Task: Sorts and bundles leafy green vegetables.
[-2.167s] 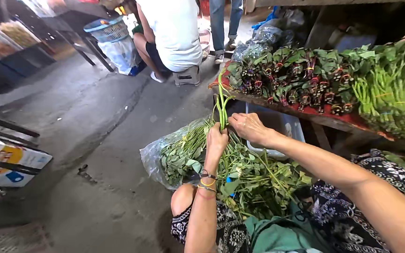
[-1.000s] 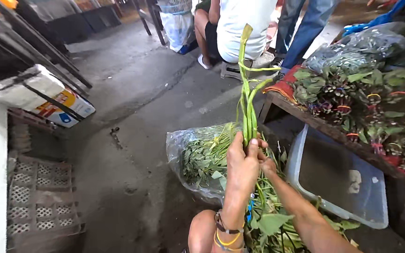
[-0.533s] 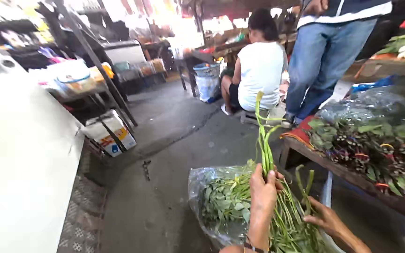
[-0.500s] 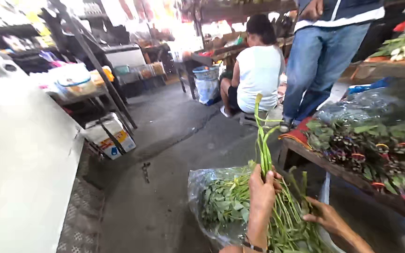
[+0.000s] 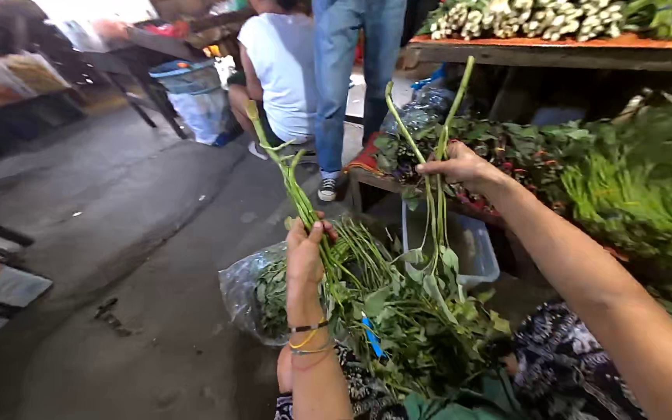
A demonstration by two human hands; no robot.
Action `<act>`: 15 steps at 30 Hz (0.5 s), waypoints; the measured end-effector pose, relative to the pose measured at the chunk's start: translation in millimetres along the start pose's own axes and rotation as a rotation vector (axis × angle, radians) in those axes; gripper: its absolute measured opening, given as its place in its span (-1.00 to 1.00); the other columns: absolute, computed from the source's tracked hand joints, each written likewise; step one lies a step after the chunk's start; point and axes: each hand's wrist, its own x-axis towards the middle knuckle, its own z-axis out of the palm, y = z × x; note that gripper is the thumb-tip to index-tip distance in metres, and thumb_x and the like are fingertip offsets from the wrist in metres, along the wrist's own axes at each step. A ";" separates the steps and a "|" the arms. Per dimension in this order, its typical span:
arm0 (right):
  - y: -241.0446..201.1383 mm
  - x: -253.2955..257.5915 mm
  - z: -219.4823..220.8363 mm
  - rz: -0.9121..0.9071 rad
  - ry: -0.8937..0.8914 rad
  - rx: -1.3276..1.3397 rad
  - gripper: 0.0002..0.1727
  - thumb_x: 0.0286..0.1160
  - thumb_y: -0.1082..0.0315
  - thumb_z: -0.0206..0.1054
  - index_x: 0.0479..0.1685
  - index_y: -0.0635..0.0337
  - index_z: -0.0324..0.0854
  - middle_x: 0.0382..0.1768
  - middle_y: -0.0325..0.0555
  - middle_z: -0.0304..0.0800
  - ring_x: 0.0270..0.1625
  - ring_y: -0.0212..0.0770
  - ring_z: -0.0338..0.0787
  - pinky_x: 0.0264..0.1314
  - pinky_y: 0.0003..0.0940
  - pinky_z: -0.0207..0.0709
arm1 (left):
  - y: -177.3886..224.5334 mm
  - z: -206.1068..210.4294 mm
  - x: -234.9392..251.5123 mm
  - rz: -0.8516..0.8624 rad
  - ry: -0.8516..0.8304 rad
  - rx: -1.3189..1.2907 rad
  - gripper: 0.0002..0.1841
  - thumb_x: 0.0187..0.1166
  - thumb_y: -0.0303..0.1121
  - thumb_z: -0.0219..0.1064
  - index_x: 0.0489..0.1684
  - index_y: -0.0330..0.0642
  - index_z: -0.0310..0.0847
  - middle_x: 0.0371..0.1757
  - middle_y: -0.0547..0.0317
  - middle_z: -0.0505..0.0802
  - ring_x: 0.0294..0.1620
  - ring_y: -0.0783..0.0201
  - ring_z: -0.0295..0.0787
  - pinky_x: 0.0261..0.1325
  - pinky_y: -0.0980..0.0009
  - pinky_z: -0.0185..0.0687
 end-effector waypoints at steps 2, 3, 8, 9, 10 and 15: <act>-2.8 -7.7 -3.5 0.104 -0.010 0.124 -0.82 0.59 0.35 0.43 -0.37 0.22 0.67 -0.65 -0.31 0.69 -0.80 -0.60 0.30 -0.78 -0.67 0.09 | -3.5 5.0 -1.1 -0.033 -0.044 0.013 -0.81 0.80 -0.61 -0.04 0.14 -0.31 0.46 -0.38 0.17 0.74 -0.50 0.34 0.73 -0.31 0.44 0.77; -0.7 -11.7 -4.2 0.128 -0.022 0.168 -0.81 0.61 0.34 0.40 -0.37 0.20 0.65 -0.65 -0.30 0.69 -0.81 -0.60 0.29 -0.80 -0.68 0.05 | -5.9 8.0 -1.4 -0.053 -0.072 0.018 -0.81 0.80 -0.60 -0.04 0.16 -0.30 0.46 -0.37 0.17 0.73 -0.49 0.34 0.71 -0.31 0.44 0.76; 13.6 -30.5 6.1 0.171 -0.096 0.307 -0.81 0.62 0.38 0.36 -0.40 0.20 0.63 -0.66 -0.29 0.65 -0.83 -0.60 0.25 -0.83 -0.70 0.04 | -25.2 26.7 -1.1 -0.098 -0.211 0.068 -0.79 0.78 -0.62 0.00 0.22 -0.28 0.44 -0.29 0.18 0.73 -0.44 0.38 0.69 -0.29 0.47 0.71; 15.6 -32.5 12.3 0.183 -0.109 0.312 -0.82 0.61 0.39 0.37 -0.39 0.20 0.61 -0.66 -0.29 0.64 -0.83 -0.60 0.24 -0.83 -0.70 0.03 | -30.1 30.8 -0.9 -0.102 -0.232 0.078 -0.78 0.77 -0.62 0.01 0.24 -0.28 0.44 -0.26 0.17 0.73 -0.43 0.38 0.67 -0.29 0.47 0.69; 16.0 -34.5 19.7 0.199 -0.119 0.300 -0.82 0.61 0.37 0.38 -0.37 0.21 0.61 -0.65 -0.28 0.65 -0.83 -0.60 0.24 -0.83 -0.69 0.04 | -34.9 35.7 -1.0 -0.109 -0.248 0.097 -0.77 0.78 -0.61 0.02 0.26 -0.28 0.43 -0.25 0.16 0.73 -0.44 0.39 0.66 -0.32 0.48 0.68; 10.7 -39.5 62.8 0.286 -0.082 0.241 -0.84 0.58 0.34 0.44 -0.27 0.24 0.65 -0.62 -0.25 0.68 -0.83 -0.57 0.21 -0.82 -0.65 0.03 | -55.6 60.1 -1.4 -0.215 -0.315 0.158 -0.75 0.83 -0.55 -0.04 0.35 -0.28 0.37 -0.17 0.11 0.76 -0.40 0.36 0.72 -0.29 0.43 0.70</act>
